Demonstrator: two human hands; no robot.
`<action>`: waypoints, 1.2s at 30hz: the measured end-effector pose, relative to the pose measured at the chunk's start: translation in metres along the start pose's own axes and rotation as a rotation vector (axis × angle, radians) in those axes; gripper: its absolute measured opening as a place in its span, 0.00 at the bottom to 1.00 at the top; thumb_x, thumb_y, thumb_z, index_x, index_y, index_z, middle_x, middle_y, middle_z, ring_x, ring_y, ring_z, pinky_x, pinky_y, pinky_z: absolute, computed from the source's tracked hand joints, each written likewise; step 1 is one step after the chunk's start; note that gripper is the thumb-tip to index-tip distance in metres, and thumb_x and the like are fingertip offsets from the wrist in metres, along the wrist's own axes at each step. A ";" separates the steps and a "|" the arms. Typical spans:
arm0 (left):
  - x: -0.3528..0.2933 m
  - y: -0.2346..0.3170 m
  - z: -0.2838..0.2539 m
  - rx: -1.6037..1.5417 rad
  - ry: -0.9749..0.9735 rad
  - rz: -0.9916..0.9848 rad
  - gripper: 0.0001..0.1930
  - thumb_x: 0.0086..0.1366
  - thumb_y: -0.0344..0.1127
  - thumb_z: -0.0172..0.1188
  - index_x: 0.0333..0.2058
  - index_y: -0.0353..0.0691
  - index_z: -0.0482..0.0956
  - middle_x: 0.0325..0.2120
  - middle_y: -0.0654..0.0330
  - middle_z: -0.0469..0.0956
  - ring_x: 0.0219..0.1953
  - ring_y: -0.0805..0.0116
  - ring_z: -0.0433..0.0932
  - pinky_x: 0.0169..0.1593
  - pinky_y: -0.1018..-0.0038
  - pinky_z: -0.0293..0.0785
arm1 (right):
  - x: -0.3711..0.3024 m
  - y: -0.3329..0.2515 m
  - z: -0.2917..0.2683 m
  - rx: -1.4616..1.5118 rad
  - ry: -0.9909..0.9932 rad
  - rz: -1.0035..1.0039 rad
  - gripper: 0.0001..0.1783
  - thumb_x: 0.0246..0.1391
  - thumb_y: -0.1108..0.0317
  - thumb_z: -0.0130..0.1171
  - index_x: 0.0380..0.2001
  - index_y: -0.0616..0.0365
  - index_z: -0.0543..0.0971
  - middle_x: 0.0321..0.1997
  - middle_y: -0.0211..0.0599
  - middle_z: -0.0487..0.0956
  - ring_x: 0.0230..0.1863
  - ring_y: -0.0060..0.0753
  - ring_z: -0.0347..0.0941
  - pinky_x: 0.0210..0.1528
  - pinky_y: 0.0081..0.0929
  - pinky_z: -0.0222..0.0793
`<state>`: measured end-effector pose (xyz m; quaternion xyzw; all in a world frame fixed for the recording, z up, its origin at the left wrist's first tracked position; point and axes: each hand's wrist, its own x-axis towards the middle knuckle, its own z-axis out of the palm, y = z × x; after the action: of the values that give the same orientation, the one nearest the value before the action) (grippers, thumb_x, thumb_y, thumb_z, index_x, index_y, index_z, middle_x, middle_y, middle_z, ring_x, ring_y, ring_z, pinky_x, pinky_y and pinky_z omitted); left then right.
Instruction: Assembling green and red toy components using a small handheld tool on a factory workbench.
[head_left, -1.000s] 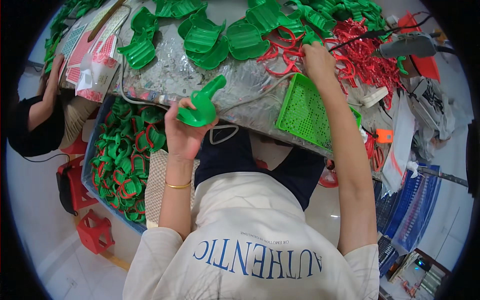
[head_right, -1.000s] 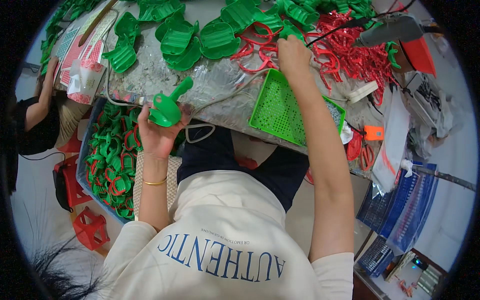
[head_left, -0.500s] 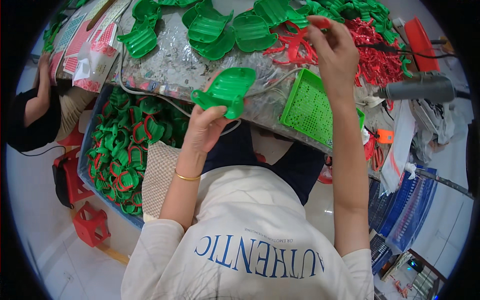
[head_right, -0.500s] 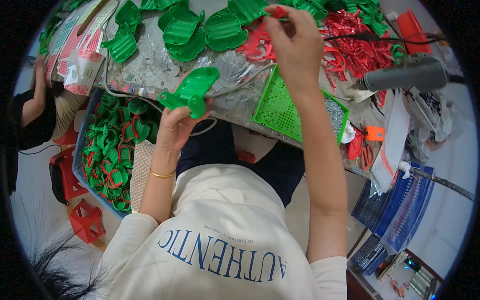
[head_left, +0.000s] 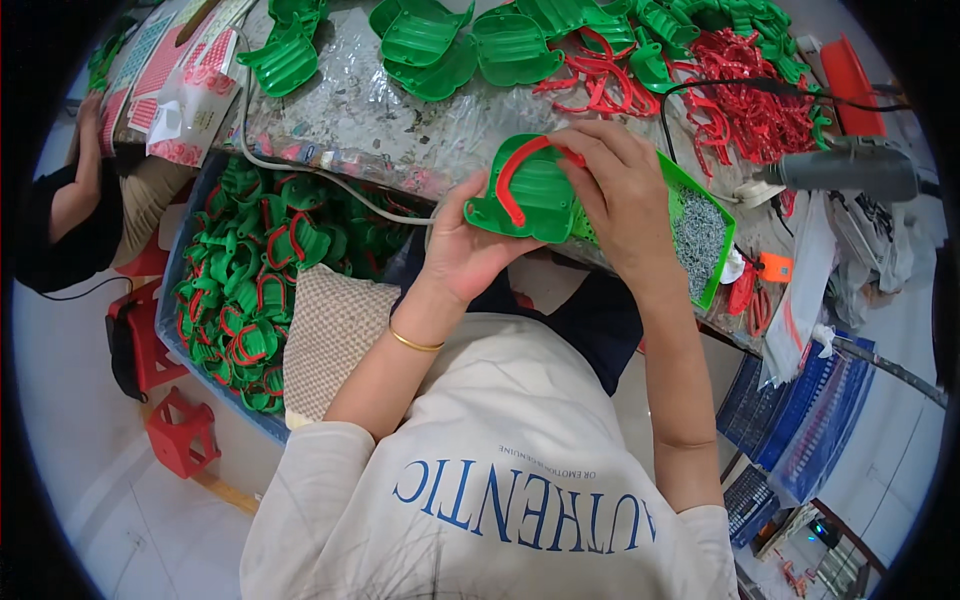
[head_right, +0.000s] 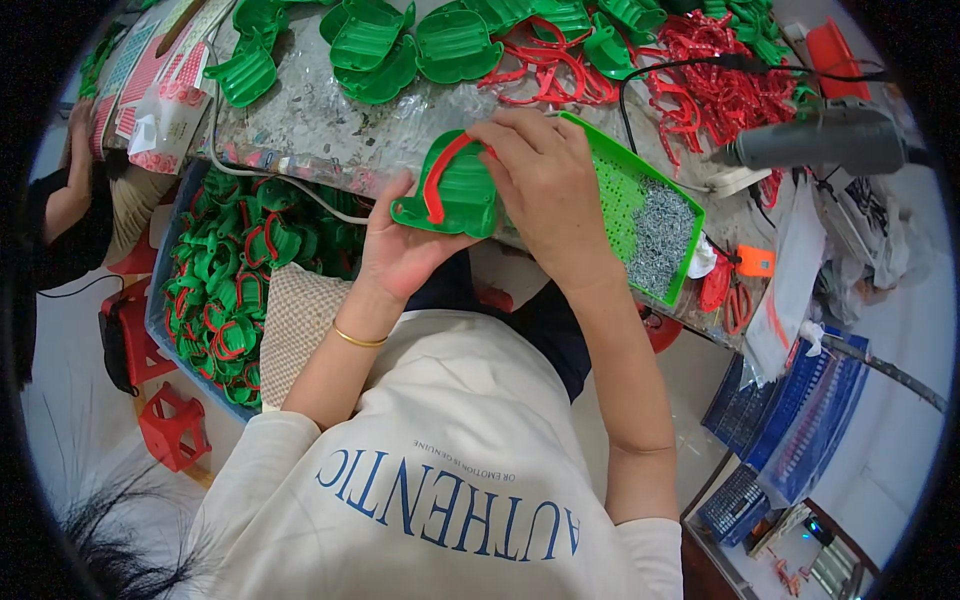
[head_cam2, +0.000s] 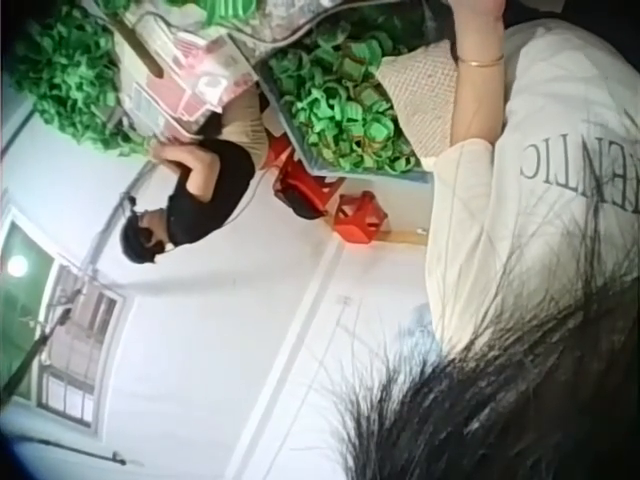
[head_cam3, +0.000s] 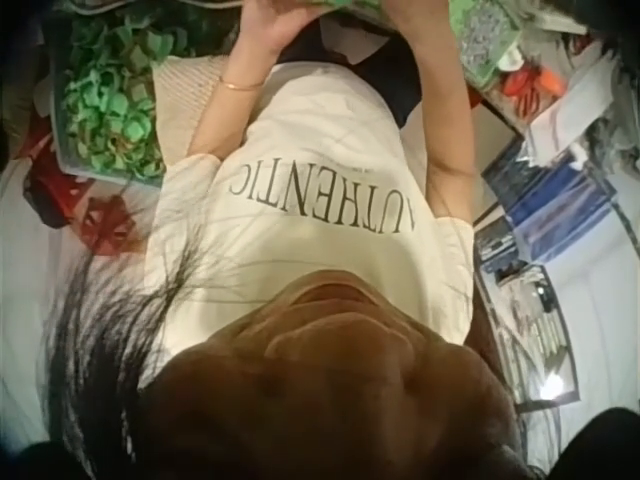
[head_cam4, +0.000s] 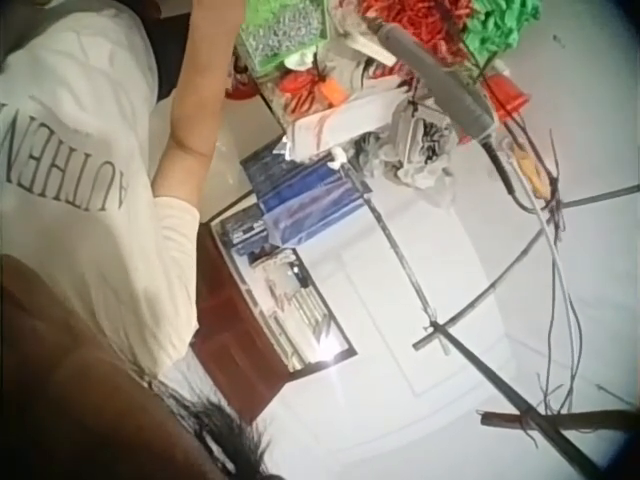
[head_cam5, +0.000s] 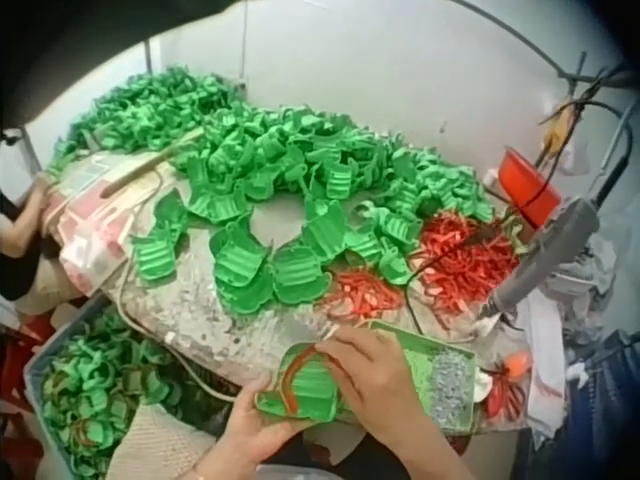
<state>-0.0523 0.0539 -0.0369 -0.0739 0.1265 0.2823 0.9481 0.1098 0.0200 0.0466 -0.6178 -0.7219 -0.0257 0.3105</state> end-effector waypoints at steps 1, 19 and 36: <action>0.000 -0.001 0.001 0.000 0.003 -0.002 0.30 0.63 0.48 0.53 0.59 0.40 0.60 0.57 0.51 0.64 0.58 0.52 0.65 0.61 0.51 0.60 | -0.002 0.001 -0.004 -0.044 -0.064 -0.003 0.15 0.47 0.76 0.58 0.41 0.54 0.78 0.43 0.36 0.75 0.47 0.41 0.71 0.49 0.34 0.64; 0.006 -0.033 0.028 0.359 -0.060 0.010 0.27 0.63 0.43 0.55 0.59 0.49 0.60 0.54 0.59 0.66 0.57 0.61 0.66 0.57 0.54 0.66 | -0.009 0.008 -0.061 0.127 -0.268 0.467 0.12 0.49 0.67 0.61 0.37 0.60 0.78 0.30 0.35 0.76 0.27 0.27 0.70 0.33 0.26 0.66; 0.004 -0.046 0.030 0.530 -0.194 0.135 0.40 0.55 0.45 0.67 0.62 0.47 0.54 0.57 0.62 0.63 0.59 0.67 0.64 0.60 0.66 0.62 | -0.040 0.025 -0.047 0.751 -0.156 0.897 0.08 0.53 0.71 0.59 0.34 0.65 0.77 0.29 0.27 0.77 0.31 0.14 0.71 0.35 0.14 0.65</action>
<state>-0.0176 0.0244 -0.0057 0.2123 0.1094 0.3078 0.9210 0.1534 -0.0291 0.0568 -0.7107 -0.3704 0.4110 0.4344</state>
